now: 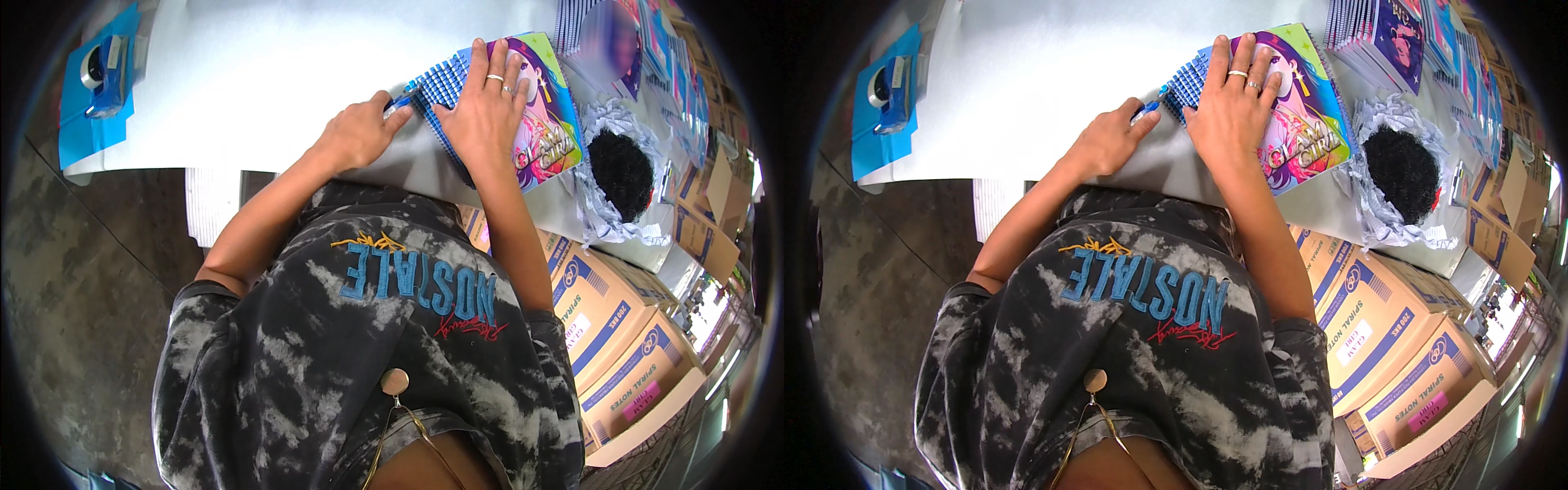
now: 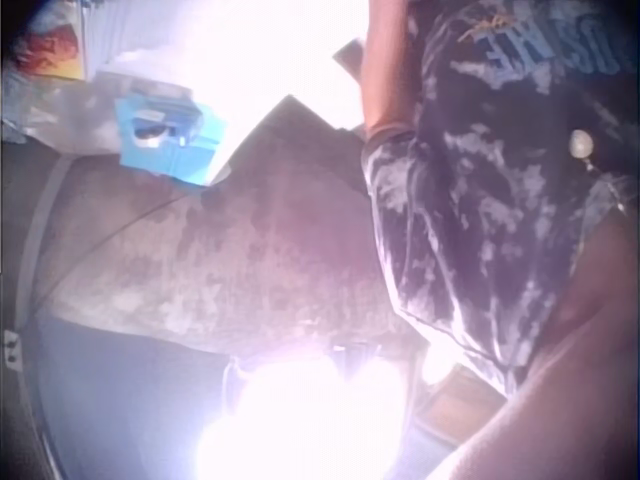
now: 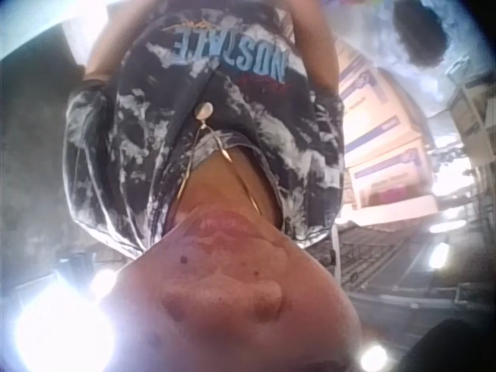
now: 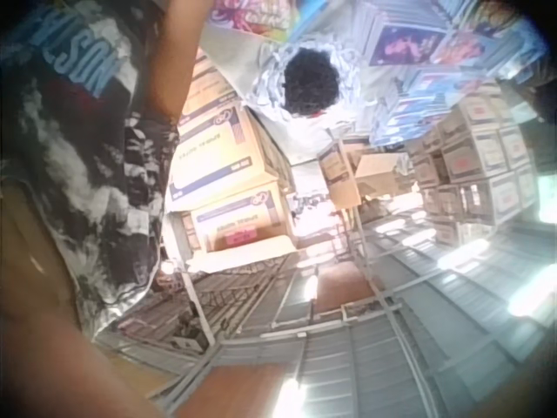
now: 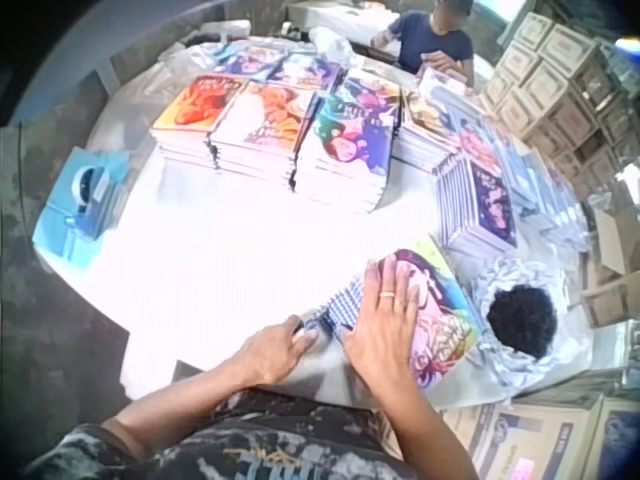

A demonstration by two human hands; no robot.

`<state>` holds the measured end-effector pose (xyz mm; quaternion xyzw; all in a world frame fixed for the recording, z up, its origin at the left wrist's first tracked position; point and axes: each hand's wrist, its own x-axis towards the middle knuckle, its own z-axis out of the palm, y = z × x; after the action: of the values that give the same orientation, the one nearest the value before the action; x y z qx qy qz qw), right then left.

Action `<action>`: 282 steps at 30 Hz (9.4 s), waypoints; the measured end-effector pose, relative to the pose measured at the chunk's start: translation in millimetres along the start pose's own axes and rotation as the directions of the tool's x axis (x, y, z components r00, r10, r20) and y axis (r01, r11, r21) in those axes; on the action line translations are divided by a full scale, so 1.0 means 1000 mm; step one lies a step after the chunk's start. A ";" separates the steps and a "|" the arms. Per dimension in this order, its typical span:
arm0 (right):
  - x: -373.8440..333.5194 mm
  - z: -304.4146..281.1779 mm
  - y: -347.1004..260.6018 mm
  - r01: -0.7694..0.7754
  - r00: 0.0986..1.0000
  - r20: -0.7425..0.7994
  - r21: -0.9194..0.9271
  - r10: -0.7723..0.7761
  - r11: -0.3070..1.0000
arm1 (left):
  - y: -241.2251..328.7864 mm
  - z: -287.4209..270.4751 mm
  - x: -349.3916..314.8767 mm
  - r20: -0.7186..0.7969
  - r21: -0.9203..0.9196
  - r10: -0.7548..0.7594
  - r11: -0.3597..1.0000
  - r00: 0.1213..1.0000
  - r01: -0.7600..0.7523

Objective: The person assembles spiral-bound notebooks by inserting metal spirals into punched holes, then trims the spiral ends with pliers. They place the finished notebooks into clear plastic bags and stack them on the table.

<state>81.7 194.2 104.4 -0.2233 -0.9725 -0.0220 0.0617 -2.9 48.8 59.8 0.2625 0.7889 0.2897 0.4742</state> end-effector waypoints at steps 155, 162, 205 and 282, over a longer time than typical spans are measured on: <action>0.130 0.055 -0.060 0.410 0.305 0.876 0.233 -0.373 0.882 | -0.009 0.047 -0.019 0.257 -0.901 -0.077 0.342 0.963 0.268; 0.133 0.063 -0.056 0.384 0.347 0.860 0.234 -0.374 0.893 | 0.003 0.040 -0.005 0.263 -0.917 -0.017 0.306 0.965 0.256; 0.131 0.046 -0.050 0.130 0.346 0.853 0.369 -0.391 0.920 | -0.007 0.025 0.000 0.306 -0.885 0.111 0.399 0.946 0.239; 0.108 0.001 -0.001 0.123 0.645 0.560 0.596 -0.521 0.794 | 0.036 0.007 -0.027 0.295 -0.854 0.106 0.475 0.950 0.212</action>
<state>-15.3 239.7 117.3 -0.0057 -0.9147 0.3091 -0.2602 19.2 56.6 99.2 -0.0004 0.4526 0.5923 0.6666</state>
